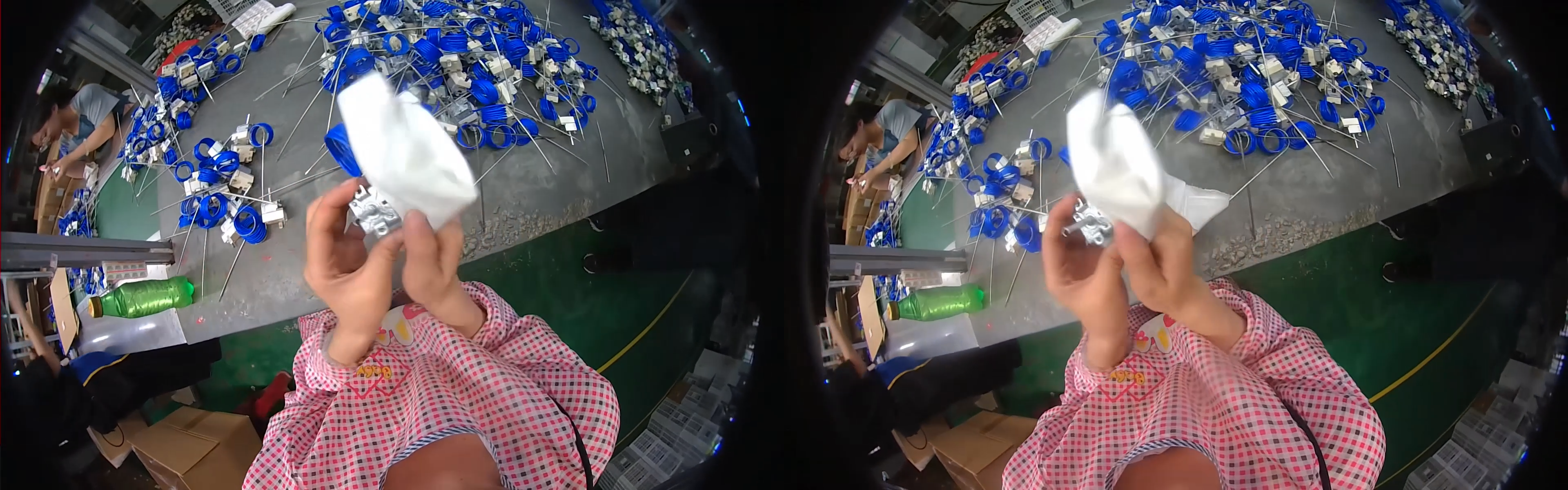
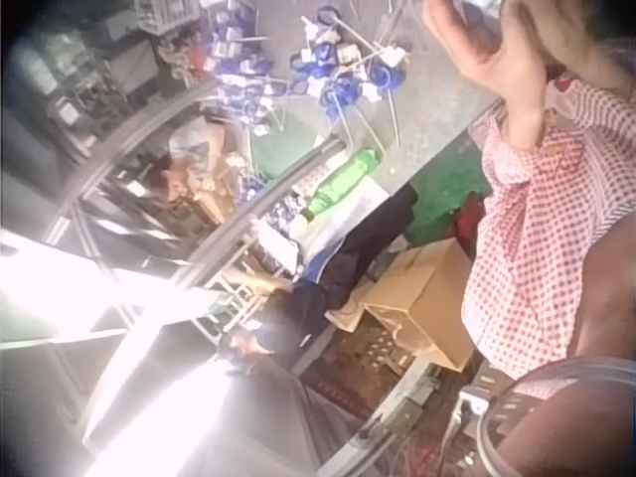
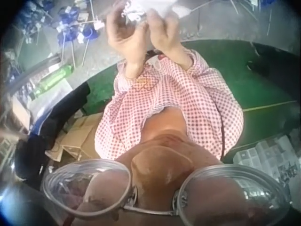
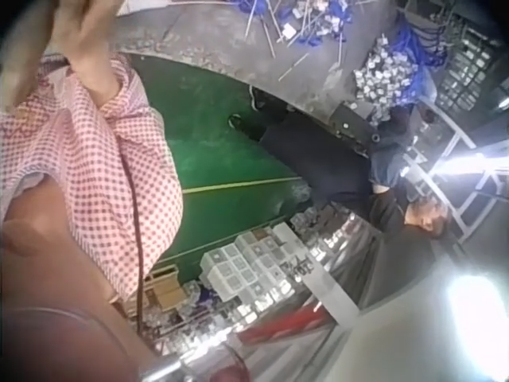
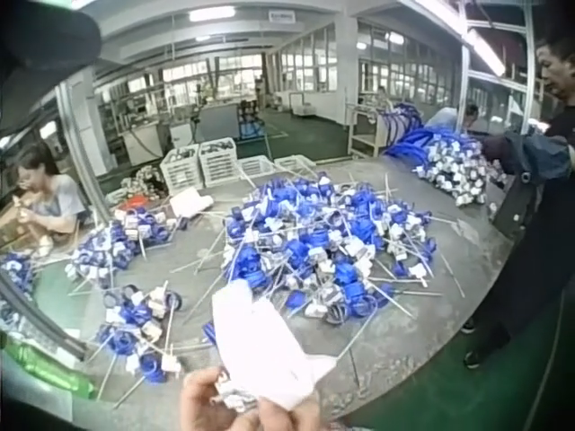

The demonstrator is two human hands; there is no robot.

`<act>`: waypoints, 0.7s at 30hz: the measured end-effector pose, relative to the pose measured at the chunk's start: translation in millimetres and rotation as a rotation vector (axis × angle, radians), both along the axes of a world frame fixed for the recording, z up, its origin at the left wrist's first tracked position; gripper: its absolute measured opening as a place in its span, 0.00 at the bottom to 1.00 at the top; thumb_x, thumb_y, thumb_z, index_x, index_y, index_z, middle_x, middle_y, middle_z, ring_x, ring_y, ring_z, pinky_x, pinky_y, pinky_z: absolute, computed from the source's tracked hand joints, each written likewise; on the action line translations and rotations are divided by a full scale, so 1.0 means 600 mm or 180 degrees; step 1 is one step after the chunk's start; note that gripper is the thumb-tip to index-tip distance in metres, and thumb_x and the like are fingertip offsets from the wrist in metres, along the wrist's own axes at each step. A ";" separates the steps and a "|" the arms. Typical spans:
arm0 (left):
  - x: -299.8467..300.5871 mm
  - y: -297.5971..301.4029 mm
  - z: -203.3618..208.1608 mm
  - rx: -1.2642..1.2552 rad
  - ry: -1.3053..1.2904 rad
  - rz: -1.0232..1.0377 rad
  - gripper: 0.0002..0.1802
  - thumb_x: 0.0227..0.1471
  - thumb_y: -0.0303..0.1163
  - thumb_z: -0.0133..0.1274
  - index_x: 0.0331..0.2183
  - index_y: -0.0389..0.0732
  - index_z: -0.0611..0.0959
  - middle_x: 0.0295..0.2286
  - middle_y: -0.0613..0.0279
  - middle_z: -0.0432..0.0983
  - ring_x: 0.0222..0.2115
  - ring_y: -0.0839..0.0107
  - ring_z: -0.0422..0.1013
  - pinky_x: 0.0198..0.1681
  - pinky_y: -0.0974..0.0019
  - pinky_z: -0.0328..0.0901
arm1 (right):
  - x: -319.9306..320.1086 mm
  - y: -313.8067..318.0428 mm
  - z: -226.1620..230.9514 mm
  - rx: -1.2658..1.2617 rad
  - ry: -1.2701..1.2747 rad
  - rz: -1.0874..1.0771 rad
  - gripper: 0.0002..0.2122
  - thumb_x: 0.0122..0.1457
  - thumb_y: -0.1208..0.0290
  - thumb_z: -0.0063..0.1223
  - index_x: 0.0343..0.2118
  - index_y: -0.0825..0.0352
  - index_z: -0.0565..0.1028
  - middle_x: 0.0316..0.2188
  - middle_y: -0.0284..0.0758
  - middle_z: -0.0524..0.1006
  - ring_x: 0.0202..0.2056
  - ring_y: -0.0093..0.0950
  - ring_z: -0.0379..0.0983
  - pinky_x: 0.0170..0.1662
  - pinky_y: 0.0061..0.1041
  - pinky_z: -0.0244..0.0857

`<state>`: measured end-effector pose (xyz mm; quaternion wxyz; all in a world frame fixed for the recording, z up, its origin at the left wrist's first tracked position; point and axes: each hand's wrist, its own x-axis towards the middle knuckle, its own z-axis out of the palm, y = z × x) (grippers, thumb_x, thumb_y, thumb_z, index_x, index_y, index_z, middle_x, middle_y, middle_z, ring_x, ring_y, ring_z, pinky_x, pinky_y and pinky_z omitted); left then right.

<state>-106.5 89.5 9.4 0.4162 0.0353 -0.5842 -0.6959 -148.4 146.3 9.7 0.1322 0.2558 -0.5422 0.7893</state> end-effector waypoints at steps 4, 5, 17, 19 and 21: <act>0.010 0.003 0.004 -0.0160 -0.0034 0.0183 0.27 0.31 0.10 0.50 0.40 0.29 0.66 0.38 0.57 0.60 0.40 0.69 0.61 0.41 0.68 0.62 | 0.017 0.019 -0.013 0.0266 -0.0920 0.0898 0.22 0.50 0.68 0.37 0.47 0.77 0.56 0.45 0.44 0.62 0.44 0.31 0.61 0.45 0.27 0.56; 0.007 0.001 0.005 -0.0156 -0.0060 0.0172 0.27 0.31 0.10 0.50 0.40 0.29 0.66 0.38 0.57 0.60 0.41 0.68 0.61 0.41 0.68 0.62 | 0.019 0.016 -0.012 0.0285 -0.0912 0.0915 0.22 0.50 0.68 0.37 0.47 0.77 0.56 0.45 0.44 0.62 0.44 0.31 0.61 0.45 0.27 0.56; 0.011 -0.041 0.010 -0.0073 -0.0118 0.0150 0.28 0.33 0.12 0.52 0.42 0.29 0.66 0.39 0.57 0.61 0.42 0.67 0.61 0.42 0.66 0.64 | 0.024 0.010 -0.009 0.0455 -0.0457 0.0337 0.22 0.50 0.67 0.38 0.46 0.77 0.58 0.43 0.43 0.64 0.43 0.31 0.62 0.46 0.27 0.54; 0.003 -0.050 0.005 0.0347 -0.0036 0.0133 0.29 0.34 0.12 0.52 0.43 0.29 0.65 0.40 0.57 0.61 0.42 0.67 0.62 0.41 0.67 0.64 | 0.029 0.016 -0.014 0.0479 -0.0637 0.0459 0.22 0.50 0.67 0.38 0.46 0.77 0.58 0.43 0.43 0.64 0.43 0.31 0.62 0.46 0.28 0.54; -0.005 -0.070 -0.004 0.0349 -0.0057 0.0148 0.27 0.39 0.16 0.51 0.44 0.30 0.63 0.40 0.57 0.61 0.42 0.68 0.62 0.41 0.67 0.63 | 0.034 0.020 -0.016 -0.0028 -0.1091 0.0597 0.23 0.50 0.65 0.38 0.47 0.75 0.57 0.45 0.43 0.63 0.45 0.32 0.61 0.48 0.29 0.53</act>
